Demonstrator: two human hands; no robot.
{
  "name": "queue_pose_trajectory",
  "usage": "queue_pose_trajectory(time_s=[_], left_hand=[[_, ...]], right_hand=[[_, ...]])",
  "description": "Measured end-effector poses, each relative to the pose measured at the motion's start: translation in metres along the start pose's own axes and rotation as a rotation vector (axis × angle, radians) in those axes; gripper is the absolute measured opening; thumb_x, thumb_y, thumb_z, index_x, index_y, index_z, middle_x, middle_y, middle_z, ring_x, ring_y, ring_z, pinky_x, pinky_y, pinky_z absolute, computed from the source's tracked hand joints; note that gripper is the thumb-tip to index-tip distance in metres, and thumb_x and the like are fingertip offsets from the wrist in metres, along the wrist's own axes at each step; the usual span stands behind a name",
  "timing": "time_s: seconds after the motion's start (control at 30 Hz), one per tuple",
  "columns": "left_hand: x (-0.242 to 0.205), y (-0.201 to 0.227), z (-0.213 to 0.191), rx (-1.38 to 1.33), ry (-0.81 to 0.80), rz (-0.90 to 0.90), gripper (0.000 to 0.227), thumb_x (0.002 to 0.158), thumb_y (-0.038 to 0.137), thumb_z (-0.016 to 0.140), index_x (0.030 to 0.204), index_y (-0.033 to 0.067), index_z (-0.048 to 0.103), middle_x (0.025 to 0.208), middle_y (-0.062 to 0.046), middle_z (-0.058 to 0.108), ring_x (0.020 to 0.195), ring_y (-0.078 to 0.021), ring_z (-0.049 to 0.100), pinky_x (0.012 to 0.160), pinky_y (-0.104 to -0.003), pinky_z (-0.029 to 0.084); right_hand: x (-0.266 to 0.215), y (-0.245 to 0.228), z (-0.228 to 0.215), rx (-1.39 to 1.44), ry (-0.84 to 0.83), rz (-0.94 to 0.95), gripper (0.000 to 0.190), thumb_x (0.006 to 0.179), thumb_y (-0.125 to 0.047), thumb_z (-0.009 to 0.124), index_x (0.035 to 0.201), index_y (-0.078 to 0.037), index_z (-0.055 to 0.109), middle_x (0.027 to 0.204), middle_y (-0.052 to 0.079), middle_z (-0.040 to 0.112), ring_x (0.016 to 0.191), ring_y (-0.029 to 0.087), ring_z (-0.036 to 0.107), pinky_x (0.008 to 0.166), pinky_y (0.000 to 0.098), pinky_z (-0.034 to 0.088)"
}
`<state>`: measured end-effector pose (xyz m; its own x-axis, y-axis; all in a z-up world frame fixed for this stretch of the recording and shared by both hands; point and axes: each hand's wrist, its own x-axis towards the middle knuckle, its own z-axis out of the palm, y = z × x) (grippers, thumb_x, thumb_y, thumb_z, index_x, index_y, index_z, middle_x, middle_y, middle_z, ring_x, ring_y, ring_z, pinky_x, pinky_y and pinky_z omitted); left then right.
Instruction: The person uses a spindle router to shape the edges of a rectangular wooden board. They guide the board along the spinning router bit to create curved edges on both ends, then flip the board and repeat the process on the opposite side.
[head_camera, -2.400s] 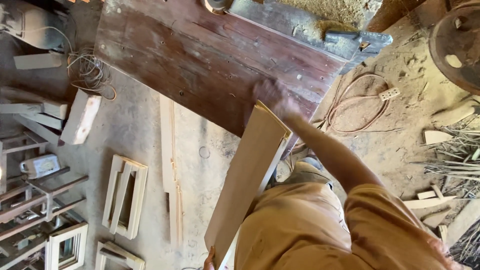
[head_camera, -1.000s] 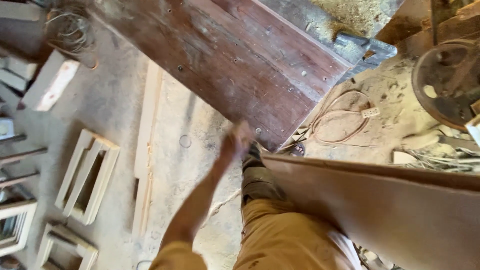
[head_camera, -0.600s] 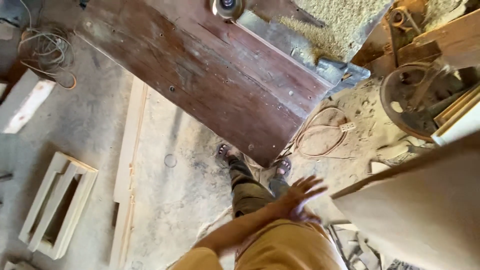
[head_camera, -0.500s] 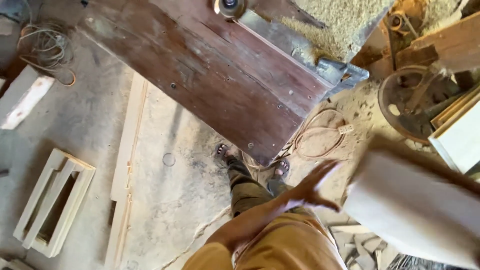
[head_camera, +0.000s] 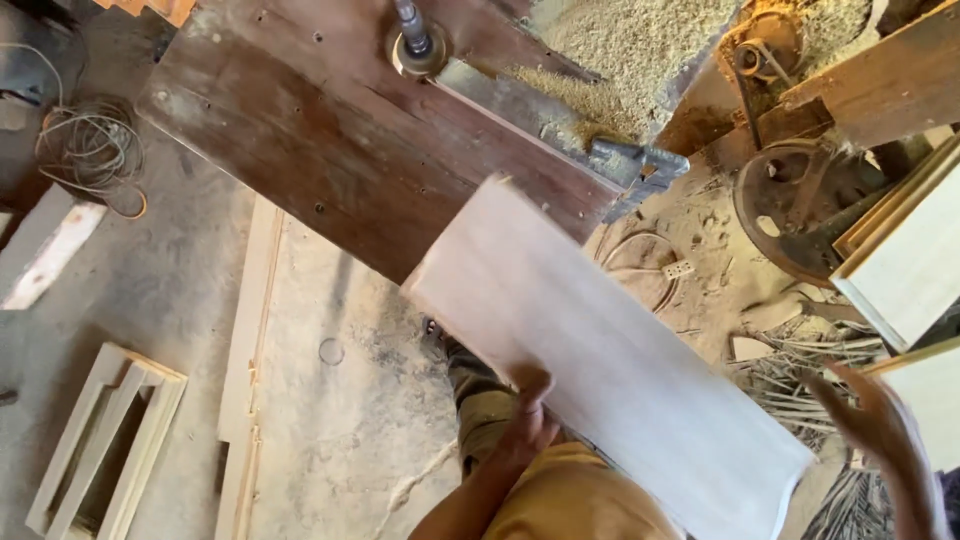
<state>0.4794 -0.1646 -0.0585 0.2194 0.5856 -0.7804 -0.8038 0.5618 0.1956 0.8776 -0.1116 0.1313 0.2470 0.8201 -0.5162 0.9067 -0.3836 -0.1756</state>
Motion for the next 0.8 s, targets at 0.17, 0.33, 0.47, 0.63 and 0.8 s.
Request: queue_pose_trajectory(time_s=[0.17, 0.33, 0.47, 0.63, 0.8], left_hand=[[0.004, 0.022, 0.017, -0.15, -0.069, -0.014, 0.06, 0.08, 0.036, 0.076, 0.132, 0.0084, 0.063, 0.126, -0.016, 0.07, 0.118, -0.033, 0.065, 0.103, -0.051, 0.054], [0.023, 0.039, 0.053, -0.085, -0.069, 0.068, 0.069, 0.078, 0.039, 0.079, 0.135, 0.0083, 0.054, 0.12, -0.019, 0.066, 0.116, -0.0373, 0.063, 0.103, -0.058, 0.055], [0.018, 0.068, 0.081, 0.09, 0.12, -0.1, 0.107, 0.082, 0.056, 0.074, 0.165, 0.0186, 0.019, 0.095, -0.016, 0.071, 0.057, -0.0171, 0.062, 0.056, -0.033, 0.062], [0.017, 0.072, 0.039, 1.955, 0.417, 0.312, 0.057, 0.093, 0.069, 0.054, 0.131, 0.0279, 0.063, 0.07, 0.005, 0.071, 0.051, -0.0086, 0.057, 0.063, -0.034, 0.051], [0.1, 0.122, 0.084, 1.855, 0.754, 1.101, 0.074, 0.096, 0.065, 0.048, 0.158, 0.0262, 0.035, 0.169, -0.016, 0.019, 0.154, -0.0434, 0.009, 0.119, -0.069, 0.01]], right_hand=[[-0.06, 0.102, 0.127, 0.73, 0.22, 0.701, 0.068, 0.102, -0.048, 0.061, 0.154, -0.008, 0.041, 0.159, 0.02, 0.037, 0.144, 0.033, 0.036, 0.112, 0.0485, 0.035], [-0.048, -0.126, 0.026, 1.393, -0.406, 0.143, 0.096, 0.079, -0.027, 0.054, 0.164, -0.011, 0.012, 0.165, 0.016, 0.034, 0.146, 0.031, 0.041, 0.115, 0.0642, 0.038], [-0.008, 0.113, 0.24, 1.144, 0.136, 0.886, 0.061, 0.09, -0.047, 0.082, 0.126, 0.001, 0.068, 0.121, 0.017, 0.067, 0.103, 0.03, 0.064, 0.081, 0.0449, 0.054], [0.024, 0.097, 0.213, 1.115, 0.108, 0.878, 0.062, 0.085, -0.046, 0.082, 0.125, -0.002, 0.065, 0.127, 0.021, 0.064, 0.112, 0.04, 0.06, 0.1, 0.0549, 0.054], [0.051, 0.113, 0.212, 1.12, 0.162, 0.818, 0.057, 0.084, -0.048, 0.083, 0.119, -0.008, 0.064, 0.12, 0.011, 0.061, 0.106, 0.03, 0.057, 0.089, 0.0462, 0.048]])
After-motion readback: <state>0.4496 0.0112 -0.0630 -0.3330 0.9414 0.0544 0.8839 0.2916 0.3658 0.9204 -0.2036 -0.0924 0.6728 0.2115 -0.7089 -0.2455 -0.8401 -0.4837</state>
